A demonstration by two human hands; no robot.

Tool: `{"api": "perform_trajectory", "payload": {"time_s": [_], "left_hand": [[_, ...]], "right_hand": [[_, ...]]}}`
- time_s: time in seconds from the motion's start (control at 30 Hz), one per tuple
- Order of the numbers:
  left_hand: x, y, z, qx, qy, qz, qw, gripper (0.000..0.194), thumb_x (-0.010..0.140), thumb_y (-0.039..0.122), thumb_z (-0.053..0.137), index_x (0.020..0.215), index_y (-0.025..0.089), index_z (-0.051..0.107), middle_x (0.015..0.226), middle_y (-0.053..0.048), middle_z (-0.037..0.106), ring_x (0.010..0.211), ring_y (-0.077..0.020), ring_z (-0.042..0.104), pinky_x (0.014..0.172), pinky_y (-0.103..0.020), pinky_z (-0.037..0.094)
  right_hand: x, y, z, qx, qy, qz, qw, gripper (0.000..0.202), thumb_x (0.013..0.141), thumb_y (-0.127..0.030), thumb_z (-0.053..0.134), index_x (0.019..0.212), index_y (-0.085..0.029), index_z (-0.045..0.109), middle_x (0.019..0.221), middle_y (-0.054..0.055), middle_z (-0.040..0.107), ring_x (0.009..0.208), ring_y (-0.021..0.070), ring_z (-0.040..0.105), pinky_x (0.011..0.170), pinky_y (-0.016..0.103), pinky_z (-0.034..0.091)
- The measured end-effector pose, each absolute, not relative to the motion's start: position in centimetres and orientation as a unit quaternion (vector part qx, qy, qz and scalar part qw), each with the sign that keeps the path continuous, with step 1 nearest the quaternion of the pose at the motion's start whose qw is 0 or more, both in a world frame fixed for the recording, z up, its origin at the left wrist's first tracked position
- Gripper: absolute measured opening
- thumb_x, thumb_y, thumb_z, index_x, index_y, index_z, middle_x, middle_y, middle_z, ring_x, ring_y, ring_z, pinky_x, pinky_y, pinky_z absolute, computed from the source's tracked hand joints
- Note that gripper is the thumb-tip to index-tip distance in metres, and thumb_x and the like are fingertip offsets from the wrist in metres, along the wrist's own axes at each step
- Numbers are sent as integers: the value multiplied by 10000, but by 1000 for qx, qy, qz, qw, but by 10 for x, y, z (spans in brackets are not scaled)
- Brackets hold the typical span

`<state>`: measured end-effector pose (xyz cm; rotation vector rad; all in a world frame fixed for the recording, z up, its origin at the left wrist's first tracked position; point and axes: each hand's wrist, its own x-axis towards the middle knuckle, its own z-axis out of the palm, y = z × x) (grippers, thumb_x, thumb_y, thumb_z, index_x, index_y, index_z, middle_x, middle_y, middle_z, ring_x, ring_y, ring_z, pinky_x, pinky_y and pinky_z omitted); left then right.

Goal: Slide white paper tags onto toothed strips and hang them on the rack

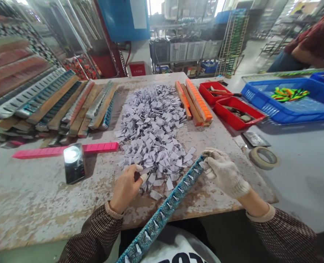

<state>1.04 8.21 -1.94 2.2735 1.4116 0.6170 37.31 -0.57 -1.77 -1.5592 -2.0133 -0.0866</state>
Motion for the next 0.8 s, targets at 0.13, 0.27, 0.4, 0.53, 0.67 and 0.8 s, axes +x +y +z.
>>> {"api": "perform_trajectory", "payload": {"time_s": [0.13, 0.27, 0.4, 0.53, 0.67, 0.8], "left_hand": [[9, 82, -18, 794, 506, 250, 225, 23, 912, 205, 586, 905, 216, 567, 885, -42, 680, 850, -240, 667, 782, -358, 529], [8, 79, -16, 771, 509, 286, 254, 51, 902, 238, 568, 857, 220, 582, 860, -36, 676, 844, -229, 661, 766, -340, 519], [8, 72, -13, 724, 513, 315, 337, 106, 900, 303, 599, 850, 211, 613, 806, -12, 684, 753, -185, 643, 709, -291, 498], [9, 63, -10, 668, 502, 338, 432, 134, 888, 327, 638, 894, 194, 648, 814, -10, 707, 686, -151, 625, 652, -254, 495], [14, 51, -1, 668, 477, 353, 448, 85, 899, 281, 635, 912, 196, 635, 855, -20, 730, 685, -143, 634, 655, -248, 519], [24, 36, 10, 759, 406, 394, 323, 102, 921, 137, 593, 983, 219, 596, 1034, -47, 744, 874, -166, 692, 797, -281, 561]], "right_hand": [[377, 0, -10, -560, -795, -94, 215, 125, 981, -167, 522, 969, -179, 646, 1305, 155, 620, 1300, 377, 538, 1078, 597, 496], [377, 10, -7, -537, -820, -91, 177, 166, 994, -156, 491, 951, -167, 651, 1231, 162, 641, 1270, 356, 560, 1024, 546, 539], [375, 16, -13, -530, -827, -71, 172, 177, 951, -128, 484, 870, -180, 632, 1161, 157, 652, 1199, 341, 599, 989, 527, 558], [381, 14, -17, -527, -831, -69, 167, 157, 962, -153, 493, 891, -180, 631, 1182, 160, 644, 1240, 363, 575, 1004, 549, 542], [376, 5, -9, -584, -774, -40, 242, 182, 1002, -337, 583, 893, -197, 626, 1269, 174, 621, 1280, 427, 542, 1067, 659, 465], [321, -3, 8, -613, -693, 74, 372, 148, 994, -369, 617, 921, -241, 639, 1240, 120, 652, 1249, 396, 577, 1050, 619, 506]]}}
